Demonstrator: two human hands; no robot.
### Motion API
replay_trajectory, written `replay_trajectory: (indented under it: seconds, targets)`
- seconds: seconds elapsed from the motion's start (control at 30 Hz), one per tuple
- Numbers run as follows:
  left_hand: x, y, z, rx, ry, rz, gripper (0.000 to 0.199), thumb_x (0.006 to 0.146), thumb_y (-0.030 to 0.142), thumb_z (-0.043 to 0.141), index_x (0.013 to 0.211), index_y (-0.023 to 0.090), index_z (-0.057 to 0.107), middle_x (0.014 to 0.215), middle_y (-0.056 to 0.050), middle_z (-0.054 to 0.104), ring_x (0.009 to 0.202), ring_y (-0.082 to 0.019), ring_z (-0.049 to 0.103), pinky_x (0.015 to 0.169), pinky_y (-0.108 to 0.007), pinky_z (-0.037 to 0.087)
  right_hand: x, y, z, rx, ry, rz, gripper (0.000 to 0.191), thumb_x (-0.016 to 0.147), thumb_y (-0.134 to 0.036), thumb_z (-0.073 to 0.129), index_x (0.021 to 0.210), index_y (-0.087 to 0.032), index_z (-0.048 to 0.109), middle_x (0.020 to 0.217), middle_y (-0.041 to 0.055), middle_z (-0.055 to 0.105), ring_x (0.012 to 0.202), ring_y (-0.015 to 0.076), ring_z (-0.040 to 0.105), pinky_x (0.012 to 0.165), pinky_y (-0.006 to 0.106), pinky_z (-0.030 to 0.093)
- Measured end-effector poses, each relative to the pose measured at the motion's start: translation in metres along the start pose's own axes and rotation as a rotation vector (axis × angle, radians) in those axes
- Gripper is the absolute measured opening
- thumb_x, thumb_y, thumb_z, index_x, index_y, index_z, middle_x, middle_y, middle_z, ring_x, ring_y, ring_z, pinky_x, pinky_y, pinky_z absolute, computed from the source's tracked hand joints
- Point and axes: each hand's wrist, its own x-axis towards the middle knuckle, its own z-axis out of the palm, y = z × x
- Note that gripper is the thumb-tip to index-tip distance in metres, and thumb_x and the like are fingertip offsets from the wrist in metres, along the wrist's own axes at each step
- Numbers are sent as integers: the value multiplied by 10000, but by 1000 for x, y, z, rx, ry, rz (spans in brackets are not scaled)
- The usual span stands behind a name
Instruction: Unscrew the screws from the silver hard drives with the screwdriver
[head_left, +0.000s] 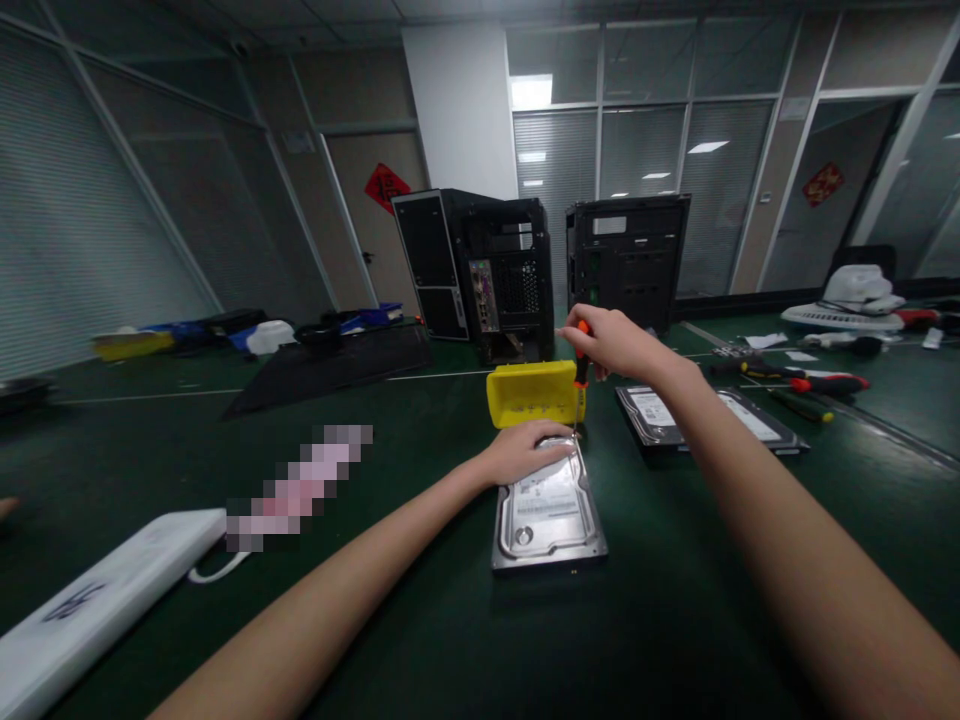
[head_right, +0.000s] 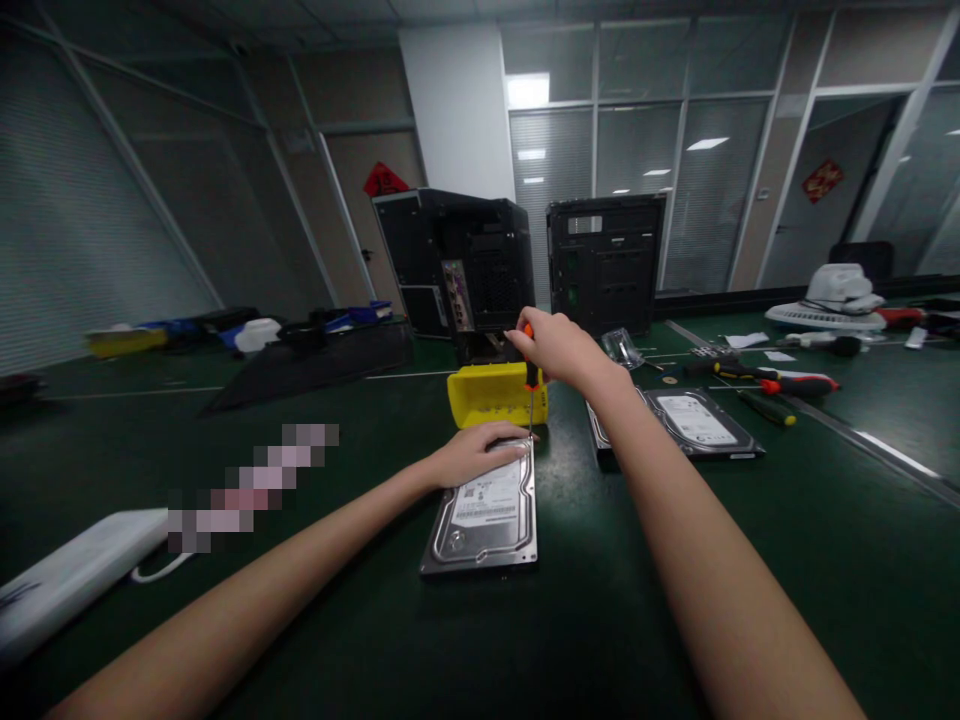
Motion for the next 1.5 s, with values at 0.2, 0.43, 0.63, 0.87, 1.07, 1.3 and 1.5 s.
replay_trajectory:
  seconds: [0.2, 0.43, 0.63, 0.87, 1.07, 1.3, 1.5]
  targets:
    - [0, 0, 0, -5, -1, 9, 423, 886, 496, 394, 1158, 220, 562, 1187, -46, 576, 1069, -208, 526, 906, -323, 392, 3, 1, 4, 44, -19, 7, 350, 843, -497, 339, 752, -175, 441, 644, 45, 580, 414, 105, 527, 426, 221, 389]
    - [1, -3, 1, -2, 4, 14, 418, 886, 491, 397, 1158, 219, 561, 1191, -46, 574, 1074, -208, 525, 910, -325, 390, 5, 3, 2, 133, -81, 10, 361, 876, -399, 252, 765, -161, 499, 645, 45, 560, 445, 108, 532, 444, 227, 410]
    - [1, -4, 1, -1, 2, 15, 426, 882, 501, 398, 1156, 219, 563, 1191, -45, 575, 1079, -208, 523, 915, -318, 387, 4, -5, 2, 244, -141, -11, 296, 873, -377, 308, 807, -150, 487, 657, 31, 542, 436, 108, 556, 417, 230, 449]
    - [0, -2, 1, -4, 3, 4, 420, 886, 492, 398, 1159, 219, 563, 1194, -46, 573, 1081, -207, 522, 917, -316, 385, 4, -5, 4, 345, -168, -34, 272, 880, -371, 324, 804, -154, 469, 660, 41, 593, 438, 111, 574, 410, 234, 473]
    - [0, 0, 0, -7, -10, 7, 419, 887, 489, 398, 1169, 223, 556, 1203, -46, 566, 1089, -210, 515, 917, -319, 383, 3, -2, 0, 329, -161, 12, 316, 866, -434, 351, 765, -152, 451, 573, 52, 587, 468, 160, 609, 443, 280, 505]
    - [0, 1, -1, -11, -9, 3, 418, 887, 489, 398, 1169, 222, 555, 1206, -45, 564, 1090, -208, 514, 920, -322, 382, 1, 0, 1, 321, -163, -20, 293, 869, -460, 340, 824, -182, 422, 601, 29, 591, 466, 146, 605, 435, 271, 504]
    - [0, 0, 0, -2, 0, 1, 417, 889, 483, 397, 1160, 212, 562, 1197, -49, 571, 1090, -210, 515, 919, -319, 383, 2, 0, 1, 354, -210, -40, 282, 855, -468, 370, 788, -195, 393, 611, 10, 566, 463, 156, 606, 422, 286, 504]
